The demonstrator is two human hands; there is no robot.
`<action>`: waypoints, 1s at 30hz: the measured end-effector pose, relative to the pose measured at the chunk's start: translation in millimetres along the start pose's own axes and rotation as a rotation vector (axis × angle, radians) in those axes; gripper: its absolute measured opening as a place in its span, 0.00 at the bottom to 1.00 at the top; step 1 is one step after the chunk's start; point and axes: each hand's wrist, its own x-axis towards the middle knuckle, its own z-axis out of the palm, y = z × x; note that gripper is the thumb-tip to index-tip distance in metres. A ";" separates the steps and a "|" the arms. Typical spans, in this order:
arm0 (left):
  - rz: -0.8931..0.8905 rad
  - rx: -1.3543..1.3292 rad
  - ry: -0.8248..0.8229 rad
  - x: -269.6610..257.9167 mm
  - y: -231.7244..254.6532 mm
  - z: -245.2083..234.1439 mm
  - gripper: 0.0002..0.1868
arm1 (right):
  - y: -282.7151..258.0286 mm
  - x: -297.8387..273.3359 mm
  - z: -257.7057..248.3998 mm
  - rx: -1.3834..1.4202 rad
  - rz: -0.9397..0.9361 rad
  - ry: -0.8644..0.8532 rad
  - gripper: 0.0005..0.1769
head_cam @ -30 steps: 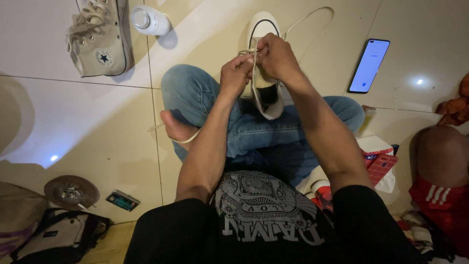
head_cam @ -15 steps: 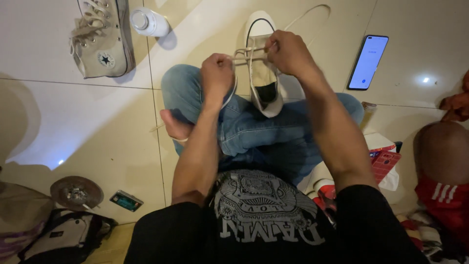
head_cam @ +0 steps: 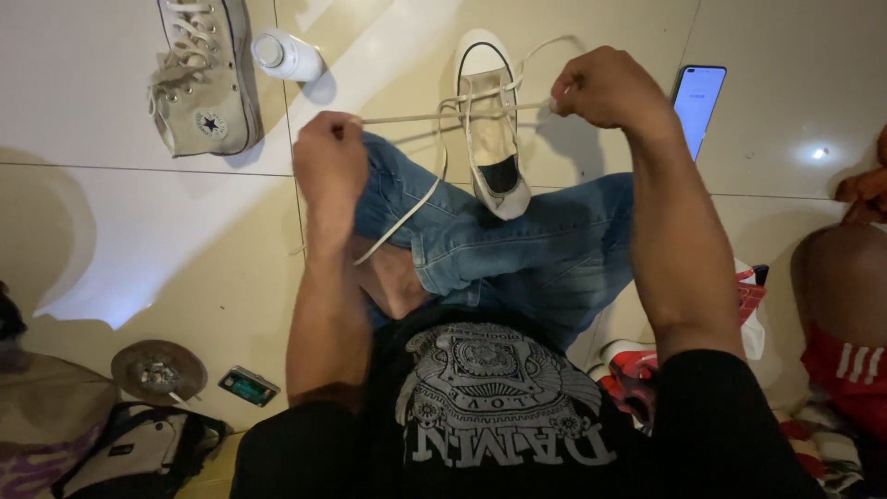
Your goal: Lacing a canvas sneaker while sitting on the floor
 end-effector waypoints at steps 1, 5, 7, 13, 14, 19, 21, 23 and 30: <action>-0.049 0.014 0.006 -1.0 3.6 -8.0 0.11 | -0.9 -3.8 -5.0 -0.052 0.000 -0.015 0.08; 0.041 0.045 0.108 -2.5 -9.2 -31.0 0.07 | -21.8 -25.5 -26.2 -0.091 0.124 -0.063 0.13; 0.112 0.048 0.136 1.5 -30.4 -41.1 0.06 | -31.7 -37.5 -33.7 -0.076 0.112 -0.060 0.12; -0.041 -0.136 0.017 -12.7 -23.7 -89.6 0.07 | -31.8 -46.9 -51.8 -0.047 0.036 -0.084 0.07; -0.102 -0.162 0.012 -13.3 -26.1 -94.3 0.08 | -35.6 -51.0 -55.2 -0.036 0.019 -0.101 0.07; -0.192 -0.223 0.060 -30.4 -0.1 -116.4 0.06 | -29.9 -47.9 -54.1 -0.018 -0.057 -0.095 0.09; -0.218 -0.225 0.073 -34.6 6.5 -124.8 0.06 | -33.2 -43.4 -50.4 -0.027 -0.066 -0.106 0.10; -0.155 -0.234 0.078 -35.7 4.9 -129.3 0.06 | -33.9 -39.7 -44.0 -0.018 -0.190 -0.058 0.13; -0.147 -0.169 0.130 -58.1 -11.7 -168.3 0.06 | -52.0 -7.9 -23.2 -0.178 -0.243 -0.022 0.18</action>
